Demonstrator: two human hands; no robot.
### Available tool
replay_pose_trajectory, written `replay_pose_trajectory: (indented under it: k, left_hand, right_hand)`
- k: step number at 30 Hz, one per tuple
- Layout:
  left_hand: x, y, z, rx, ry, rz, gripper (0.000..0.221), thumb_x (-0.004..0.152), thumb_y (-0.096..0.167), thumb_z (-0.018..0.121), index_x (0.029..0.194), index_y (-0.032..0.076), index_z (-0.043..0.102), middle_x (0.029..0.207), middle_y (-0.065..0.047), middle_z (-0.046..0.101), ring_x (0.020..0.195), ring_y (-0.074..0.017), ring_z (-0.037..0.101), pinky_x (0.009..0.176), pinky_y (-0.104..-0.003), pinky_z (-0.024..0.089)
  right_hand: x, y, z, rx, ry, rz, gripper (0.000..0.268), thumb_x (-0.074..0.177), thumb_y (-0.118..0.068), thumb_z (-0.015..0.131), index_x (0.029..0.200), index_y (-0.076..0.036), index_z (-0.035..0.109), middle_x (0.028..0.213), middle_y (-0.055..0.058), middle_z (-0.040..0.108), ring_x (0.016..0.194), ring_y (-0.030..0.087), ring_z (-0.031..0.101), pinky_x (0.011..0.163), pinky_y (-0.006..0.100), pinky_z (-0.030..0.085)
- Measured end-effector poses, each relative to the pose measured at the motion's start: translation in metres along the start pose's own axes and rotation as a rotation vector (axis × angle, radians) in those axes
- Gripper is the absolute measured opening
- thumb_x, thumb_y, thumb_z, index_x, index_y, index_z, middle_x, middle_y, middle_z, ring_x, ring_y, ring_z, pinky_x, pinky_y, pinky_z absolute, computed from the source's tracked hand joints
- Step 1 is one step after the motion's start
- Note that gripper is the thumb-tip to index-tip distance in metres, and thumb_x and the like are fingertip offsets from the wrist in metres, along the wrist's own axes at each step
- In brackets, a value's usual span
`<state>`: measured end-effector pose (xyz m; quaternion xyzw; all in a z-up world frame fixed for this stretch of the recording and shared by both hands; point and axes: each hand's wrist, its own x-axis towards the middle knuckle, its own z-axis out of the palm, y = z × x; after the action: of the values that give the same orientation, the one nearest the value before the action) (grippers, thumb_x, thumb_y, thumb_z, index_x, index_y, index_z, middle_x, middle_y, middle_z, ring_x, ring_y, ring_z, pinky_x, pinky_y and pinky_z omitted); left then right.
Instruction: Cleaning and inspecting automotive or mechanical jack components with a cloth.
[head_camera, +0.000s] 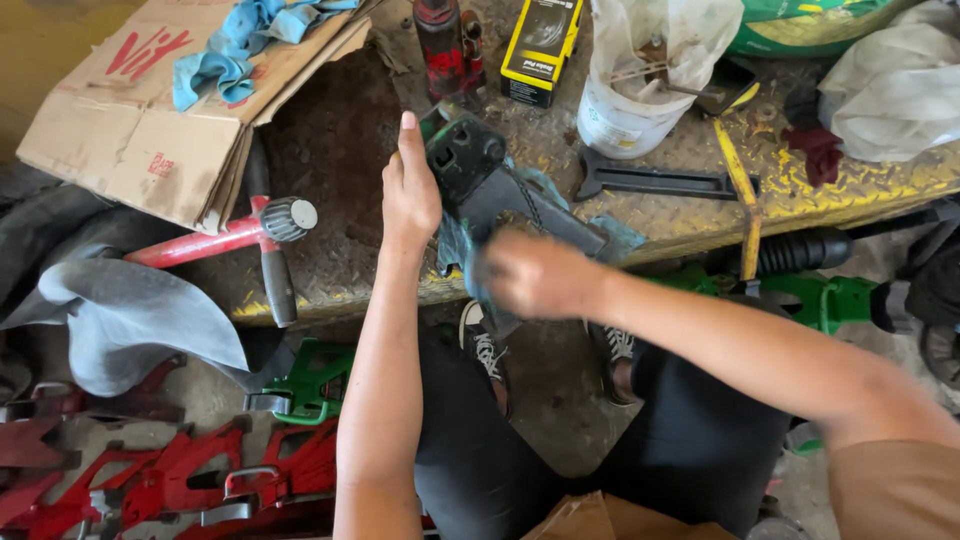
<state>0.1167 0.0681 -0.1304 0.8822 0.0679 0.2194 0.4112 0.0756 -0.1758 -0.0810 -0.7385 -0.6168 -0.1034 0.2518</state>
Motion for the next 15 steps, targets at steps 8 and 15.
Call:
replay_pose_trajectory:
  k: [8, 15]
  left_hand:
    - [-0.004, 0.005, 0.004, 0.083, -0.009, -0.057, 0.049, 0.115, 0.035, 0.028, 0.161, 0.016, 0.033, 0.118, -0.029, 0.065, 0.105, -0.0504, 0.057, 0.095, -0.053, 0.046]
    - [-0.007, -0.019, 0.015, 0.291, 0.144, 0.228, 0.056, 0.111, 0.009, 0.041, 0.164, 0.009, 0.024, 0.117, -0.028, 0.063, 0.099, -0.0465, 0.057, 0.09, -0.053, 0.048]
  right_hand:
    - [0.009, -0.013, -0.023, 0.429, -0.147, 0.363, 0.026, 0.096, -0.019, 0.07, 0.115, -0.002, 0.067, 0.111, 0.012, 0.063, 0.098, 0.029, 0.067, 0.078, 0.038, 0.06]
    - [-0.016, -0.025, -0.01, 0.086, -0.202, 0.018, 0.032, 0.083, -0.018, 0.072, 0.112, -0.008, 0.068, 0.111, 0.016, 0.058, 0.098, 0.034, 0.065, 0.074, 0.043, 0.059]
